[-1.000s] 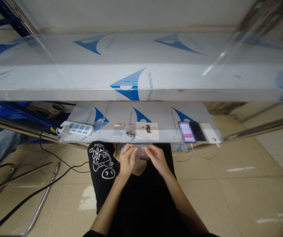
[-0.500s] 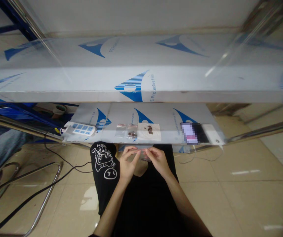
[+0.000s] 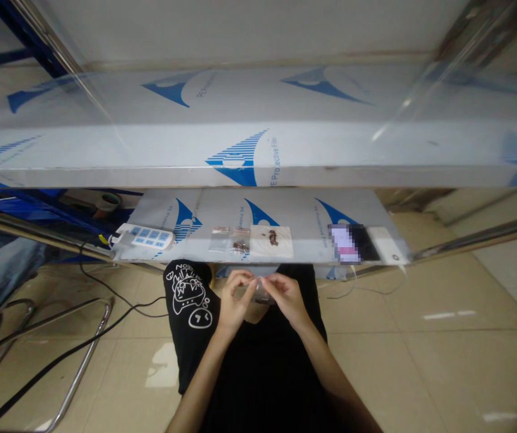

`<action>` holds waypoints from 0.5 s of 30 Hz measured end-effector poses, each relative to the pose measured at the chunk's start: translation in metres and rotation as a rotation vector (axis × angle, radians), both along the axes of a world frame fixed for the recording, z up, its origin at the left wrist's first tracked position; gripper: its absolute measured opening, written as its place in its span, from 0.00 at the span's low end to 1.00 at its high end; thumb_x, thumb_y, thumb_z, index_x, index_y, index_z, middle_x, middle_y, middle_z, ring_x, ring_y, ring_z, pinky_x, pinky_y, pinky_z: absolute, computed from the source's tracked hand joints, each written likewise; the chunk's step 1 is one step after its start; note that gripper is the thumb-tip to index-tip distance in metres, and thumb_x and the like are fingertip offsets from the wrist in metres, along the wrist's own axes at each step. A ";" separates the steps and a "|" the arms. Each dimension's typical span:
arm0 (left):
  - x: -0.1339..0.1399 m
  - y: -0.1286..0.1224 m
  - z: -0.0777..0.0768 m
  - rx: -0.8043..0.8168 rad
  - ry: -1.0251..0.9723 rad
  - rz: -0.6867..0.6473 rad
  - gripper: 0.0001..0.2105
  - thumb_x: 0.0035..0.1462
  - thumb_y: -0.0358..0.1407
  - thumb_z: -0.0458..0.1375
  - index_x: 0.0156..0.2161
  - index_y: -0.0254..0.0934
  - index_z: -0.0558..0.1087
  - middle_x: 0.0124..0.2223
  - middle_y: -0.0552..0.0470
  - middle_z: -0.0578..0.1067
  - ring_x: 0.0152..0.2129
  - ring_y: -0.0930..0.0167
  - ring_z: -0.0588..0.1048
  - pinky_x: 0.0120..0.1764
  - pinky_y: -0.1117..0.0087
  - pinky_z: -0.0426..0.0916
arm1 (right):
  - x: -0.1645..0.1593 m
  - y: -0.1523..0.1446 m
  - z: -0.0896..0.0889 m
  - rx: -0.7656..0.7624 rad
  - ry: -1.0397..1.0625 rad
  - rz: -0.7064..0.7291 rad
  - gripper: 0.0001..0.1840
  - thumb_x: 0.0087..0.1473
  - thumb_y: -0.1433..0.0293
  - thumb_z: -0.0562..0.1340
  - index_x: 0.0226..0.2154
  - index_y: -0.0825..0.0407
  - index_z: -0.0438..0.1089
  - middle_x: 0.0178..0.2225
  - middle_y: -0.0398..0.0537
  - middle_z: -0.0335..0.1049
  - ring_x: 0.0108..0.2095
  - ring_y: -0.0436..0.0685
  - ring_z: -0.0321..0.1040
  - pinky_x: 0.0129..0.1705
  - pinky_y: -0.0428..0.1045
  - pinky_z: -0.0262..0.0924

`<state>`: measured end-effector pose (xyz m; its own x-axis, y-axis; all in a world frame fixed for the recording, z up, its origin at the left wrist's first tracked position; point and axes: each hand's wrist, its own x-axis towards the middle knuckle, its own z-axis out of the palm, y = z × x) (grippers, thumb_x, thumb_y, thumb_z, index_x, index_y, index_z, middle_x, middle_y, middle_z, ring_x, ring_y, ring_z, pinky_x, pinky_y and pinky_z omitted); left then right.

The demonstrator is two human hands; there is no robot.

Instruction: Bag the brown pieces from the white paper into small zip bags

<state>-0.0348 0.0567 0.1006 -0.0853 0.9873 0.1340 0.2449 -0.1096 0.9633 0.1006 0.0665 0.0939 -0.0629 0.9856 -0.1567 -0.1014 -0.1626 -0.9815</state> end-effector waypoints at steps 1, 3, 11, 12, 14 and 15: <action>0.001 0.000 0.000 0.005 0.017 -0.001 0.08 0.52 0.35 0.57 0.24 0.35 0.69 0.33 0.50 0.71 0.33 0.71 0.71 0.39 0.70 0.64 | 0.000 0.000 -0.001 0.007 0.001 0.000 0.12 0.45 0.60 0.64 0.24 0.53 0.72 0.21 0.43 0.70 0.21 0.50 0.64 0.24 0.45 0.59; 0.003 -0.001 -0.001 0.013 0.040 0.006 0.07 0.51 0.35 0.58 0.25 0.35 0.70 0.32 0.50 0.71 0.31 0.71 0.71 0.36 0.71 0.64 | 0.001 -0.001 -0.003 0.014 0.004 0.014 0.12 0.46 0.61 0.63 0.25 0.53 0.72 0.22 0.44 0.70 0.22 0.49 0.64 0.25 0.44 0.59; 0.010 -0.003 -0.005 0.025 0.020 -0.039 0.05 0.52 0.34 0.58 0.27 0.35 0.72 0.31 0.50 0.72 0.31 0.71 0.72 0.37 0.71 0.66 | 0.012 -0.002 -0.015 0.002 -0.064 0.056 0.12 0.48 0.61 0.62 0.26 0.54 0.71 0.21 0.43 0.67 0.22 0.49 0.63 0.23 0.44 0.56; 0.011 -0.002 -0.006 0.023 0.011 -0.043 0.06 0.52 0.34 0.57 0.25 0.35 0.72 0.30 0.50 0.72 0.31 0.71 0.72 0.37 0.71 0.66 | 0.014 -0.001 -0.016 -0.008 -0.064 0.057 0.13 0.48 0.61 0.62 0.26 0.55 0.71 0.21 0.44 0.68 0.22 0.49 0.63 0.23 0.44 0.56; 0.014 -0.001 -0.006 0.022 -0.001 -0.048 0.08 0.52 0.34 0.57 0.24 0.35 0.71 0.30 0.51 0.72 0.30 0.72 0.72 0.36 0.71 0.66 | 0.016 0.000 -0.018 -0.033 -0.044 0.053 0.14 0.47 0.59 0.62 0.27 0.54 0.71 0.22 0.44 0.69 0.22 0.49 0.63 0.23 0.44 0.56; 0.016 0.000 -0.006 0.019 -0.005 -0.051 0.08 0.52 0.34 0.57 0.23 0.35 0.71 0.30 0.50 0.72 0.30 0.72 0.72 0.36 0.71 0.66 | 0.017 0.000 -0.019 -0.047 -0.031 0.048 0.15 0.47 0.58 0.62 0.27 0.54 0.71 0.23 0.45 0.69 0.22 0.49 0.63 0.22 0.44 0.57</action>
<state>-0.0193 0.0568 0.0949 -0.0360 0.9876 0.1526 0.2336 -0.1401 0.9622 0.1176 0.0670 0.0749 -0.1040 0.9732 -0.2050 -0.0619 -0.2120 -0.9753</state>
